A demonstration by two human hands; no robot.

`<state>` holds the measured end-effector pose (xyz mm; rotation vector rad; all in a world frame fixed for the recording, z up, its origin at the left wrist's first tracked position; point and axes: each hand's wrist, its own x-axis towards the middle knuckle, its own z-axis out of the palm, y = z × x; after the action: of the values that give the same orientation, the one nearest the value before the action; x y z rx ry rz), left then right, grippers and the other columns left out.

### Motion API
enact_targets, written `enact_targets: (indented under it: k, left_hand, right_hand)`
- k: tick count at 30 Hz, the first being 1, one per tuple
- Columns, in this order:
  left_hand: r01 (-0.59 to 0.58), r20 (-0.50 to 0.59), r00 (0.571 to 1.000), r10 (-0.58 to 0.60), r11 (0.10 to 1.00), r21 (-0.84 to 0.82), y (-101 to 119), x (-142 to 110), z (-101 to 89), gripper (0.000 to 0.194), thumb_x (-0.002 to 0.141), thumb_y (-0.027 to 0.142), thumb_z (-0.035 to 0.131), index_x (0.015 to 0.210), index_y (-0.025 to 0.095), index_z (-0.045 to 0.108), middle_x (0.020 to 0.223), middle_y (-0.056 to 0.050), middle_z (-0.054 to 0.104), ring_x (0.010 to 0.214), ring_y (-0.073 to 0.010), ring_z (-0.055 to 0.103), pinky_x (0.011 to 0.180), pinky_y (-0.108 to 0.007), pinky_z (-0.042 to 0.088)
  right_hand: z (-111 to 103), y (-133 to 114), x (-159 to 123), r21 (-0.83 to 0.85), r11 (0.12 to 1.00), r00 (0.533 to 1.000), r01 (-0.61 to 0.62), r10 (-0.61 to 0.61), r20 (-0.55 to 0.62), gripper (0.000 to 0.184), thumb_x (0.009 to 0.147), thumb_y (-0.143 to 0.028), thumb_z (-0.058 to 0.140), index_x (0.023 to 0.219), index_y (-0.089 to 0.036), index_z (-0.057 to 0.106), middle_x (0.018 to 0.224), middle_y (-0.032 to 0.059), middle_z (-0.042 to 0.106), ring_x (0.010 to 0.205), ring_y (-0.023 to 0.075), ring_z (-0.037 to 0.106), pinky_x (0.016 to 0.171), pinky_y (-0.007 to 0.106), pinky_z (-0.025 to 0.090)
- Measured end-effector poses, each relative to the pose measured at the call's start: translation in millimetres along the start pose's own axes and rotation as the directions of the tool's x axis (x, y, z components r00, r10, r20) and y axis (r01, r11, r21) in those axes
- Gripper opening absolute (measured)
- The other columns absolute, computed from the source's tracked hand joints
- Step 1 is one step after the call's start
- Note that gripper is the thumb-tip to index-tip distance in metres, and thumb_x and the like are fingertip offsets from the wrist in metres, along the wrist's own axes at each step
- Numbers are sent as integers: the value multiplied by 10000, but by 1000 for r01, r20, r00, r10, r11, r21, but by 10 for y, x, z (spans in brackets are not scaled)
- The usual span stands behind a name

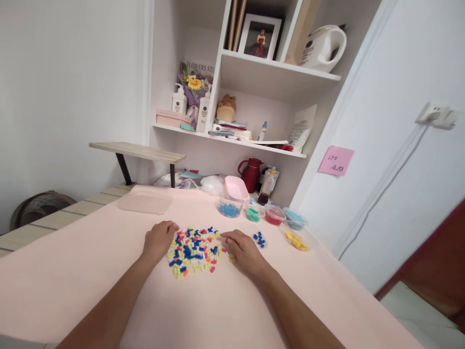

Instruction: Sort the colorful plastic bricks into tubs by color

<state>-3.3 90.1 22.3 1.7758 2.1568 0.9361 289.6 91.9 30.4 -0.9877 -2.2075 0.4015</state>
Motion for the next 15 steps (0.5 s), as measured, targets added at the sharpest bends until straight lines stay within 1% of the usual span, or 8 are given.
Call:
enact_targets:
  k: [2, 5, 7, 9, 11, 13, 15]
  left_hand:
    - [0, 1, 1000, 0, 1000, 4, 2, 2, -1, 356, 865, 310, 359, 840, 277, 713, 1041, 0, 738, 1010, -216, 625, 800, -309, 426]
    - [-2, 3, 1000, 2, 1000, 11, 13, -3, -8, 365, 868, 314, 352, 839, 273, 714, 1042, -2, 736, 1013, -216, 623, 795, -307, 426]
    - [-3, 4, 1000, 3, 1000, 15, 20, -6, -14, 373, 870, 317, 345, 842, 269, 713, 1049, -6, 734, 1015, -220, 623, 793, -312, 426]
    - [-2, 3, 1000, 2, 1000, 19, 24, -8, -18, 376, 870, 317, 339, 848, 270, 712, 1060, -7, 731, 1019, -224, 623, 792, -318, 425]
    - [-3, 3, 1000, 3, 1000, 20, 24, -7, -19, 376, 871, 314, 337, 853, 275, 710, 1067, 0, 730, 1025, -223, 622, 793, -319, 423]
    - [-4, 3, 1000, 4, 1000, 21, 21, -3, -16, 375, 871, 314, 338, 852, 279, 711, 1064, 4, 731, 1024, -220, 623, 790, -315, 421]
    - [-3, 3, 1000, 3, 1000, 23, 16, 1, -11, 373, 869, 315, 342, 846, 278, 712, 1059, 3, 733, 1018, -220, 625, 783, -312, 421]
  right_hand:
    - [6, 7, -6, -49, 999, 1000, 3, -2, 19, 302, 937, -190, 449, 1136, -226, 674, 1009, 79, 656, 933, 194, 605, 853, 341, 462]
    - [11, -41, 1, -85, 995, 996, 44, -37, 85, 267, 900, -126, 492, 984, -229, 724, 944, 55, 675, 921, 184, 599, 862, 327, 447]
    - [8, -83, 8, -85, 995, 993, 55, -46, 111, 243, 894, -118, 506, 872, -220, 725, 872, 35, 684, 894, 175, 601, 853, 314, 445]
    - [9, -105, 9, -78, 996, 992, 53, -44, 115, 223, 897, -142, 519, 830, -216, 718, 828, 23, 680, 856, 167, 605, 825, 299, 451]
    - [27, -94, 7, -75, 996, 995, 49, -42, 92, 216, 902, -161, 519, 911, -228, 724, 865, 27, 671, 836, 159, 609, 802, 287, 460]
    - [63, -58, 9, -91, 994, 996, 55, -49, 70, 271, 898, -146, 510, 1033, -256, 717, 931, 38, 656, 845, 154, 614, 790, 279, 465]
    - [106, -21, 21, -137, 988, 996, 66, -58, 68, 332, 879, -116, 513, 1080, -286, 715, 954, 45, 648, 866, 159, 617, 788, 277, 463]
